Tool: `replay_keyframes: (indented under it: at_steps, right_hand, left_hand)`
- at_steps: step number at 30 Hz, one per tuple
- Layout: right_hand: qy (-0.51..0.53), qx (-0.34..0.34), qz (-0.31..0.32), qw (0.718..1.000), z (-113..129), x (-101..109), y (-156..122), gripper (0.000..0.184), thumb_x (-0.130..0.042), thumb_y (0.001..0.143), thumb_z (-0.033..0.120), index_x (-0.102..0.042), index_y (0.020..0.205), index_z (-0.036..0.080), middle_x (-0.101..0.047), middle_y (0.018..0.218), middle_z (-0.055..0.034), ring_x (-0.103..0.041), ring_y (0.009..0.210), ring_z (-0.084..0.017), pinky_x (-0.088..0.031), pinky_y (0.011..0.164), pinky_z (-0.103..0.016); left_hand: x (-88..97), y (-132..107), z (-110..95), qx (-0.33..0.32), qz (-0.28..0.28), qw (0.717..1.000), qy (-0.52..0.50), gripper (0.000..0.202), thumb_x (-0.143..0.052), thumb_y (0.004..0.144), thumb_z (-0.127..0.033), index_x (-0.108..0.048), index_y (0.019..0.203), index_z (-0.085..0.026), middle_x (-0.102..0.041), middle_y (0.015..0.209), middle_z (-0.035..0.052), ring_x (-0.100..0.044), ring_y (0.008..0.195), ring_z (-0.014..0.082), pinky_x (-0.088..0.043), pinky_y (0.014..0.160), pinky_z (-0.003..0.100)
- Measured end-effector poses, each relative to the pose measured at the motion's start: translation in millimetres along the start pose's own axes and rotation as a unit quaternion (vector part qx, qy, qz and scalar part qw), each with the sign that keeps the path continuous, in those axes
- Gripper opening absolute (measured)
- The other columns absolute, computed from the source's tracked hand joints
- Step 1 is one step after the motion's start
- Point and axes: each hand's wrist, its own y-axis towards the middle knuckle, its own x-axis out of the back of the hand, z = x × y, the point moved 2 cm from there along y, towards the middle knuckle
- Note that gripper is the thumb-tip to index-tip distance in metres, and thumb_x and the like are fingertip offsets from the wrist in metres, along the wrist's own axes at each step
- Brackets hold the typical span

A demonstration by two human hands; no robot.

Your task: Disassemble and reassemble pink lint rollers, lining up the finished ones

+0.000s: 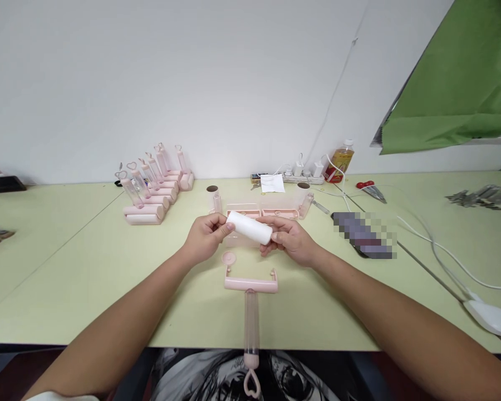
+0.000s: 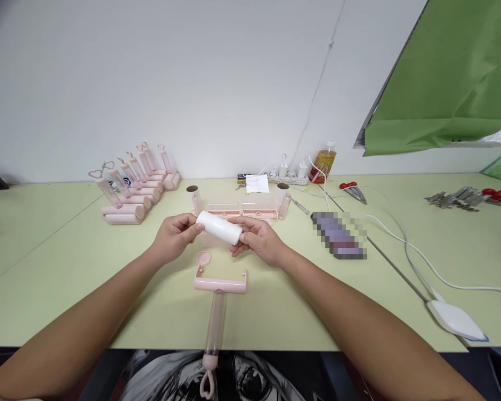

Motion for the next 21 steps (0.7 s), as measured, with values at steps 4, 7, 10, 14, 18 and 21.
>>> replay_keyframes:
  at_steps: [4, 7, 10, 14, 18, 21]
  right_hand:
    - [-0.023, 0.009, -0.002, 1.0, -1, -1, 0, 0.047, -0.063, 0.067, 0.019, -0.06, 0.114, 0.018, -0.068, 0.074, -0.0008, -0.069, 0.062, -0.019, -0.06, 0.062, -0.04]
    - [-0.008, 0.02, -0.021, 1.0, -1, -4, -1, 0.045, -0.061, 0.067, 0.018, -0.061, 0.113, 0.018, -0.068, 0.076, -0.0006, -0.069, 0.062, -0.018, -0.06, 0.061, -0.039]
    - [0.032, 0.02, -0.044, 0.998, 0, -8, -1, 0.042, -0.06, 0.067, 0.018, -0.062, 0.109, 0.02, -0.068, 0.087, -0.0017, -0.07, 0.069, -0.019, -0.06, 0.067, -0.039]
    - [0.065, 0.015, -0.069, 0.995, -1, -9, 1, 0.038, -0.067, 0.069, 0.022, -0.061, 0.107, 0.022, -0.068, 0.098, -0.0025, -0.071, 0.078, -0.02, -0.058, 0.077, -0.041]
    - [0.057, 0.009, -0.132, 0.99, -5, -4, 5, 0.031, -0.073, 0.072, 0.034, -0.06, 0.097, 0.02, -0.068, 0.084, -0.0008, -0.071, 0.076, -0.018, -0.058, 0.076, -0.038]
    - [-0.018, 0.021, -0.153, 0.988, -7, -1, 4, 0.028, -0.073, 0.073, 0.041, -0.059, 0.081, 0.018, -0.064, 0.073, -0.0001, -0.069, 0.072, -0.017, -0.057, 0.069, -0.034]
  left_hand:
    - [0.2, 0, -1, -0.008, 0.003, 1.0, 0.003, 0.035, -0.062, 0.079, -0.045, -0.048, 0.063, -0.017, -0.044, 0.051, -0.0053, -0.037, 0.046, 0.0069, -0.03, 0.045, 0.02]
    - [1.2, 0, -2, -0.022, -0.009, 1.0, 0.006, 0.032, -0.062, 0.08, -0.044, -0.051, 0.066, -0.017, -0.045, 0.051, -0.005, -0.038, 0.047, 0.007, -0.031, 0.045, 0.019]
    - [2.2, 0, -2, -0.036, -0.041, 0.998, 0.014, 0.03, -0.061, 0.081, -0.042, -0.053, 0.067, -0.016, -0.045, 0.05, -0.005, -0.037, 0.046, 0.0069, -0.03, 0.045, 0.019]
    - [1.2, -1, -2, -0.02, -0.076, 0.997, 0.021, 0.03, -0.06, 0.082, -0.04, -0.052, 0.065, -0.017, -0.045, 0.047, -0.0054, -0.036, 0.044, 0.0068, -0.029, 0.043, 0.019]
    - [3.7, 0, -2, 0.0, -0.106, 0.994, 0.019, 0.029, -0.061, 0.081, -0.038, -0.051, 0.063, -0.017, -0.046, 0.047, -0.0052, -0.036, 0.043, 0.0069, -0.029, 0.043, 0.02]
    - [15.1, 3, -1, 0.001, -0.158, 0.987, 0.0, 0.028, -0.06, 0.081, -0.037, -0.052, 0.063, -0.018, -0.047, 0.047, -0.005, -0.037, 0.043, 0.0077, -0.03, 0.044, 0.021]
